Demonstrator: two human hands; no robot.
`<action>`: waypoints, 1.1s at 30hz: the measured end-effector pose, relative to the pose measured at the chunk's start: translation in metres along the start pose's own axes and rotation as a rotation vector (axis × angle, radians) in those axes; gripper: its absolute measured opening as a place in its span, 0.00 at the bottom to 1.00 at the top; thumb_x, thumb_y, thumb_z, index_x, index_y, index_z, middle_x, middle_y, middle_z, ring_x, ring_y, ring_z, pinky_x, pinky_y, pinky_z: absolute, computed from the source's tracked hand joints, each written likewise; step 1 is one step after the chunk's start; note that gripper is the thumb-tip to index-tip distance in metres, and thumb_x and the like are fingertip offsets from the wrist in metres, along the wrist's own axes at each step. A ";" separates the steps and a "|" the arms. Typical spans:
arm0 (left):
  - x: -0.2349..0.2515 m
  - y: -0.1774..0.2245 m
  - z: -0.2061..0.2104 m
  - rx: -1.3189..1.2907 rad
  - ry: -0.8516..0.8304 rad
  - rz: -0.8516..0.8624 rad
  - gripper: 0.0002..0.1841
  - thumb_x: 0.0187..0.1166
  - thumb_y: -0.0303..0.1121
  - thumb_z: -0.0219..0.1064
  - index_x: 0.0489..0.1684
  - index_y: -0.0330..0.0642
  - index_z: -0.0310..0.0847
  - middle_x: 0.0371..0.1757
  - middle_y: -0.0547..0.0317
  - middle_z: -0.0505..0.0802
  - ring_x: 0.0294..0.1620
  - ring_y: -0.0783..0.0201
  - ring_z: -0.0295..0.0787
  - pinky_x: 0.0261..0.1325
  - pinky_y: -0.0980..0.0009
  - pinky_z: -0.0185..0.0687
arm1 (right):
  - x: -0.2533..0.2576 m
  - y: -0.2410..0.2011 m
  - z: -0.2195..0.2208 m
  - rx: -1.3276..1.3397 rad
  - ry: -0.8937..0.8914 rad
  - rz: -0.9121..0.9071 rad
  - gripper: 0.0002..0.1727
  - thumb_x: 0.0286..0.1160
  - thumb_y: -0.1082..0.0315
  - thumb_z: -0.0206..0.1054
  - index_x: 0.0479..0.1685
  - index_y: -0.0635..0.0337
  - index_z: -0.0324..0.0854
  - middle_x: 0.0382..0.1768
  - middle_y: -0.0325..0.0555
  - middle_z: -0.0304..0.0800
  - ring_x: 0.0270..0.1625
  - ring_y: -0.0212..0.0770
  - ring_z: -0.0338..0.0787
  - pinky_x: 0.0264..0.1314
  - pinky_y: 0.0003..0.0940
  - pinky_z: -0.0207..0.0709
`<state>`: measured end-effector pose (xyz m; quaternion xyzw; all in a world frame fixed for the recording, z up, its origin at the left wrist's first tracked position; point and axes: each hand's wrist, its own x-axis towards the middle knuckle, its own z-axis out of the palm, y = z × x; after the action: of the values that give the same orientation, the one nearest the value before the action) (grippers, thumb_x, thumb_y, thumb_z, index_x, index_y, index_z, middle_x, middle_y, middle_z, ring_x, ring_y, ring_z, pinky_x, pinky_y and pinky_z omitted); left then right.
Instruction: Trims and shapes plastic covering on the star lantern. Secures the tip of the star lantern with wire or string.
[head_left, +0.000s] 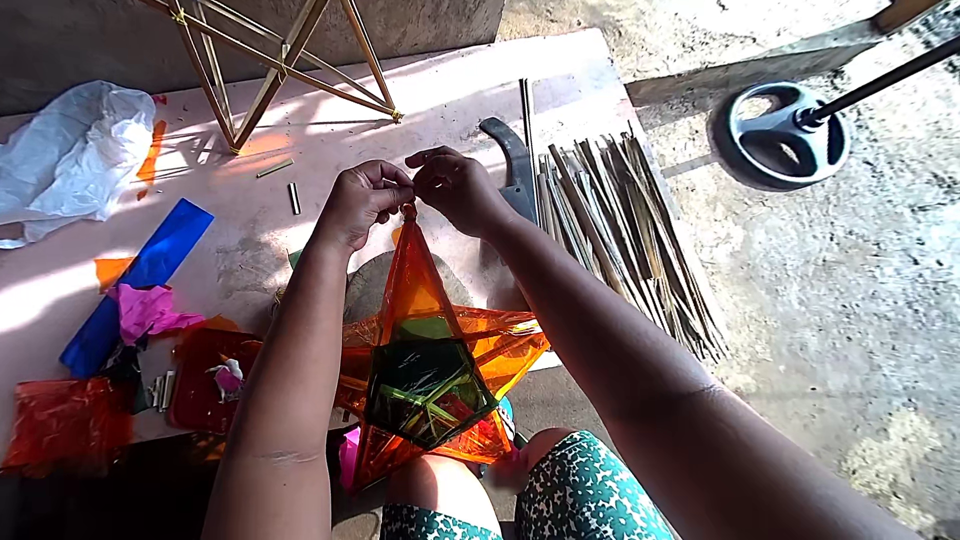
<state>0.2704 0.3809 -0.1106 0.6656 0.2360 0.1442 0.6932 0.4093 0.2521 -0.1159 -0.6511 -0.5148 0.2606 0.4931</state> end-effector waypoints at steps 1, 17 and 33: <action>0.000 0.000 0.002 -0.015 0.011 0.004 0.07 0.76 0.17 0.69 0.38 0.41 0.83 0.25 0.66 0.91 0.19 0.80 0.79 0.22 0.84 0.70 | 0.000 -0.001 0.002 -0.007 0.018 0.000 0.07 0.78 0.76 0.66 0.47 0.72 0.85 0.67 0.58 0.81 0.56 0.34 0.89 0.57 0.25 0.84; -0.005 0.001 0.008 -0.001 0.109 -0.014 0.05 0.75 0.18 0.70 0.37 0.38 0.84 0.28 0.64 0.90 0.23 0.77 0.80 0.27 0.83 0.74 | -0.003 0.008 -0.001 0.127 0.034 0.030 0.03 0.73 0.75 0.74 0.38 0.68 0.90 0.71 0.54 0.83 0.62 0.30 0.89 0.61 0.22 0.84; -0.007 0.007 0.021 0.396 0.261 0.047 0.10 0.71 0.24 0.75 0.45 0.35 0.82 0.34 0.57 0.92 0.30 0.71 0.88 0.42 0.72 0.86 | -0.004 -0.007 0.011 -0.070 0.170 0.103 0.05 0.74 0.75 0.70 0.40 0.69 0.87 0.71 0.57 0.80 0.56 0.33 0.88 0.57 0.25 0.83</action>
<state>0.2764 0.3594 -0.1029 0.7697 0.3317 0.1959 0.5091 0.3964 0.2523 -0.1145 -0.7131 -0.4458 0.2115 0.4981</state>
